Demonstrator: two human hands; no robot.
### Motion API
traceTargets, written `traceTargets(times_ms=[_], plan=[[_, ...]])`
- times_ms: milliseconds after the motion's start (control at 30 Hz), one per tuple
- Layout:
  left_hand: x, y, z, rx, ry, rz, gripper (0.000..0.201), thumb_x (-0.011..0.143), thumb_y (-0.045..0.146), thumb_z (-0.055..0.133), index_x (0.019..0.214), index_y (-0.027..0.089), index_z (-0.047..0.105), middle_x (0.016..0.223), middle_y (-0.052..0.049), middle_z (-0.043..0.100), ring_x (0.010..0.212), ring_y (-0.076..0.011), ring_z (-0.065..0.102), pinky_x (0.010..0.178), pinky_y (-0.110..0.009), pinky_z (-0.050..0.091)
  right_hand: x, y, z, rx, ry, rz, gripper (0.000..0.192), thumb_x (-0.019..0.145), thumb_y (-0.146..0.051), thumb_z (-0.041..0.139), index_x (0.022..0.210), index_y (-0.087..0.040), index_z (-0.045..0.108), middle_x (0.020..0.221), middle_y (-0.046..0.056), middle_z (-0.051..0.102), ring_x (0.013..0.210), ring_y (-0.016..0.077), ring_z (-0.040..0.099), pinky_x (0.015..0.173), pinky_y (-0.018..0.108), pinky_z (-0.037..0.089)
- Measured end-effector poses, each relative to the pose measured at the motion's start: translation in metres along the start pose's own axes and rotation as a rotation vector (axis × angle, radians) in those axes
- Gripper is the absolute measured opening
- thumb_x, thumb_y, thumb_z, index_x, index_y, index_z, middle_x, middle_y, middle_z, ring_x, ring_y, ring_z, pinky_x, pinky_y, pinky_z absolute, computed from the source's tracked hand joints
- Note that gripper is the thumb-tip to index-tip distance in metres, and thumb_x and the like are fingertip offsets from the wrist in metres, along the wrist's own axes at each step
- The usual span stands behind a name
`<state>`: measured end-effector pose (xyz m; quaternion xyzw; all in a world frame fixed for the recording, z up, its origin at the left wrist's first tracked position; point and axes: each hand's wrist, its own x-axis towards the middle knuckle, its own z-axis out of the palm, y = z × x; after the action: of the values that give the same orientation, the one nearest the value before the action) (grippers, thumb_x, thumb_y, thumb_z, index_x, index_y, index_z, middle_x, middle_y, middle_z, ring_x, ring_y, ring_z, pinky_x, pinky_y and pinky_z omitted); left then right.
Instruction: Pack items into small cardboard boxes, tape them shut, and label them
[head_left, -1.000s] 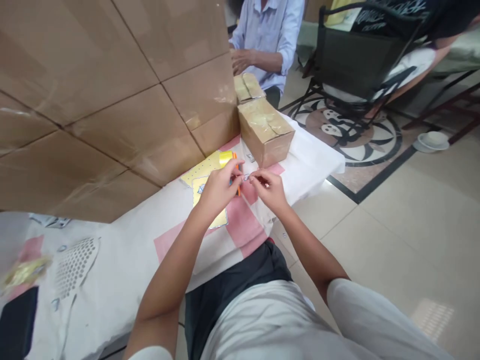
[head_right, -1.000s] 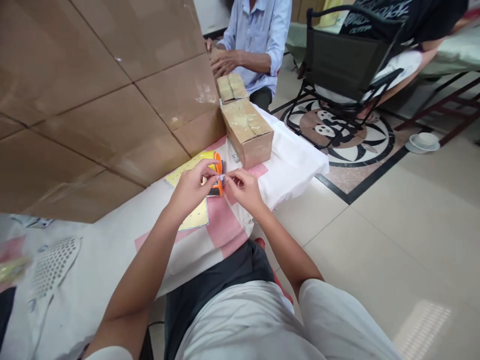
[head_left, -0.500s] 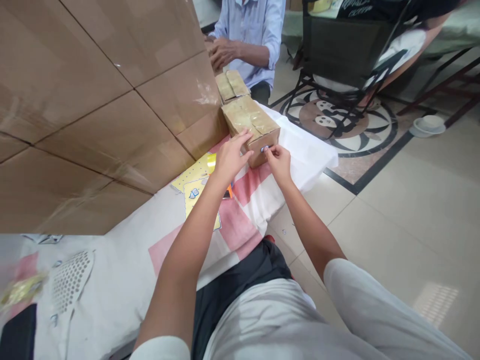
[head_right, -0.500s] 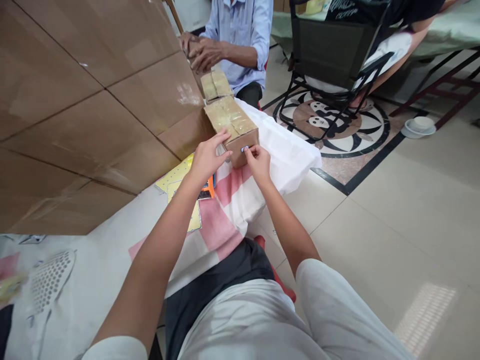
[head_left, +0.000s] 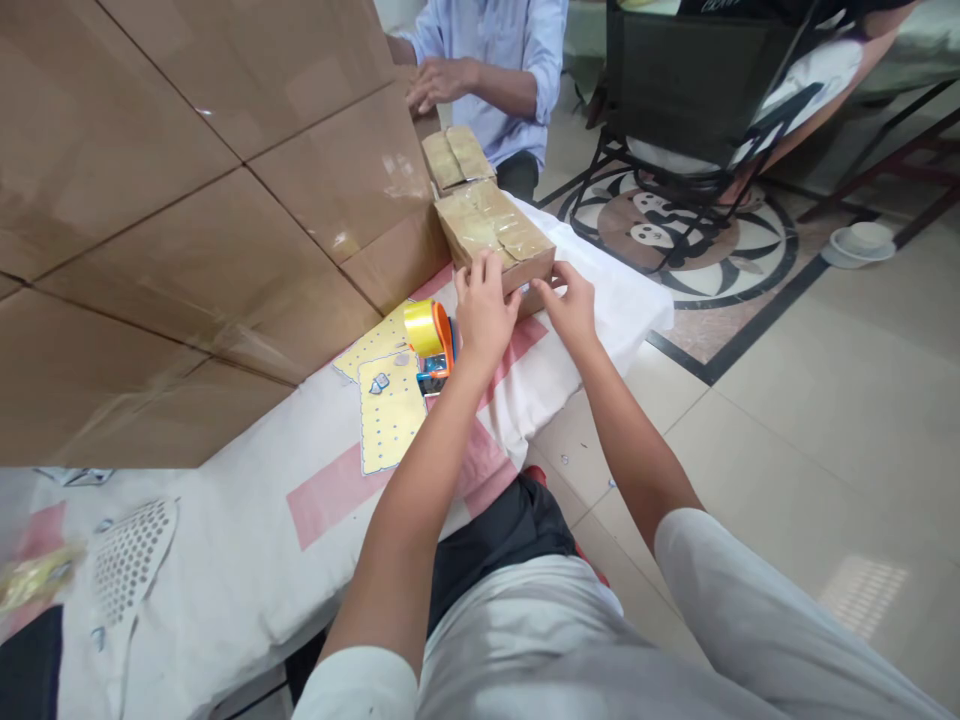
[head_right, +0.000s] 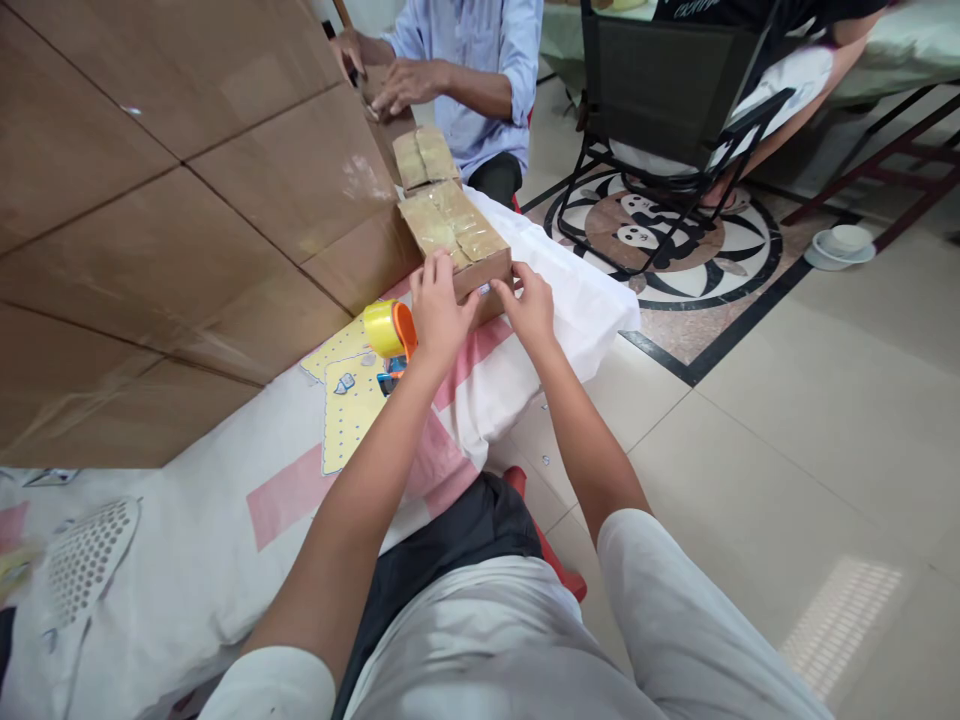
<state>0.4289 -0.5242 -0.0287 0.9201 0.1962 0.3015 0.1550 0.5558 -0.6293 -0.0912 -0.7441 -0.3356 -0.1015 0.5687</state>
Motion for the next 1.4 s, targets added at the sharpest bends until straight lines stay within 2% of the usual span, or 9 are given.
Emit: traceTargets(times_ms=[67,267,633,800,933,1100,1200,1300,1400], plan=[[0.0,0.0,-0.001,0.001,0.0,0.014,0.049,0.097,0.037,0.058,0.144,0.026,0.047,0.156,-0.012,0.049,0.141,-0.0354,0.044,0.117,-0.053,0.04,0.002,0.0,-0.003,0.008,-0.022,-0.008,0.048,0.091,-0.069,0.06,0.102,-0.022,0.066,0.101,0.007,0.071,0.085,0.0236,0.064,0.087,0.042,0.053],[-0.001,-0.002,0.002,0.023,0.001,0.023,0.052,0.097,0.038,0.06,0.145,0.027,0.045,0.157,-0.012,0.048,0.141,-0.0369,0.044,0.114,-0.054,0.044,0.005,-0.001,-0.001,-0.015,-0.01,-0.051,0.062,0.073,-0.077,0.074,0.101,-0.023,0.064,0.097,0.005,0.07,0.084,0.0241,0.061,0.081,0.04,0.053],[-0.001,0.007,-0.001,-0.064,-0.07,-0.064,0.054,0.098,0.036,0.056,0.149,0.025,0.043,0.163,-0.012,0.04,0.15,-0.0392,0.035,0.122,-0.058,0.032,0.004,-0.004,-0.01,-0.015,-0.044,-0.061,0.056,0.079,-0.074,0.072,0.1,-0.023,0.066,0.096,0.005,0.072,0.083,0.0237,0.064,0.082,0.038,0.053],[0.002,0.006,0.001,-0.041,-0.058,-0.039,0.052,0.098,0.035,0.056,0.148,0.024,0.045,0.161,-0.012,0.044,0.149,-0.0379,0.037,0.122,-0.056,0.034,0.01,0.002,-0.009,0.078,-0.039,-0.034,0.048,0.08,-0.067,0.074,0.093,-0.021,0.069,0.094,0.004,0.073,0.085,0.0223,0.065,0.079,0.036,0.055],[0.001,0.01,0.001,0.0,-0.074,-0.061,0.055,0.096,0.032,0.06,0.147,0.019,0.045,0.162,-0.015,0.042,0.146,-0.0399,0.04,0.121,-0.055,0.036,0.005,0.002,-0.006,0.176,-0.035,-0.008,0.041,0.083,-0.055,0.072,0.103,-0.019,0.073,0.102,0.007,0.076,0.094,0.0242,0.069,0.082,0.037,0.057],[0.0,0.0,0.011,-0.099,-0.064,-0.038,0.057,0.097,0.036,0.058,0.15,0.022,0.041,0.165,-0.014,0.037,0.149,-0.0423,0.036,0.122,-0.061,0.033,0.0,-0.002,0.004,0.143,0.045,0.048,0.042,0.079,-0.053,0.075,0.104,-0.019,0.072,0.104,0.009,0.076,0.097,0.0263,0.069,0.082,0.039,0.057],[0.003,-0.01,0.018,-0.174,-0.059,0.014,0.061,0.095,0.039,0.062,0.15,0.025,0.039,0.167,-0.013,0.033,0.152,-0.0426,0.033,0.124,-0.064,0.029,-0.001,-0.005,0.004,0.13,0.047,0.086,0.036,0.088,-0.052,0.065,0.103,-0.021,0.07,0.104,0.01,0.075,0.097,0.0257,0.068,0.083,0.04,0.056],[0.002,-0.014,0.009,-0.225,-0.099,0.074,0.072,0.091,0.042,0.069,0.152,0.026,0.034,0.17,-0.014,0.026,0.153,-0.0409,0.033,0.124,-0.061,0.031,-0.016,-0.014,-0.004,0.111,0.16,0.167,0.03,0.096,-0.048,0.053,0.099,-0.021,0.067,0.098,0.009,0.074,0.091,0.0233,0.067,0.082,0.038,0.053],[-0.018,-0.018,-0.022,-0.245,-0.134,0.155,0.086,0.091,0.043,0.07,0.16,0.025,0.021,0.173,-0.015,0.016,0.156,-0.0354,0.03,0.123,-0.052,0.037,-0.051,-0.035,-0.016,0.064,0.249,0.188,0.022,0.096,-0.042,0.055,0.087,-0.022,0.059,0.084,0.004,0.067,0.079,0.019,0.061,0.073,0.033,0.048]])
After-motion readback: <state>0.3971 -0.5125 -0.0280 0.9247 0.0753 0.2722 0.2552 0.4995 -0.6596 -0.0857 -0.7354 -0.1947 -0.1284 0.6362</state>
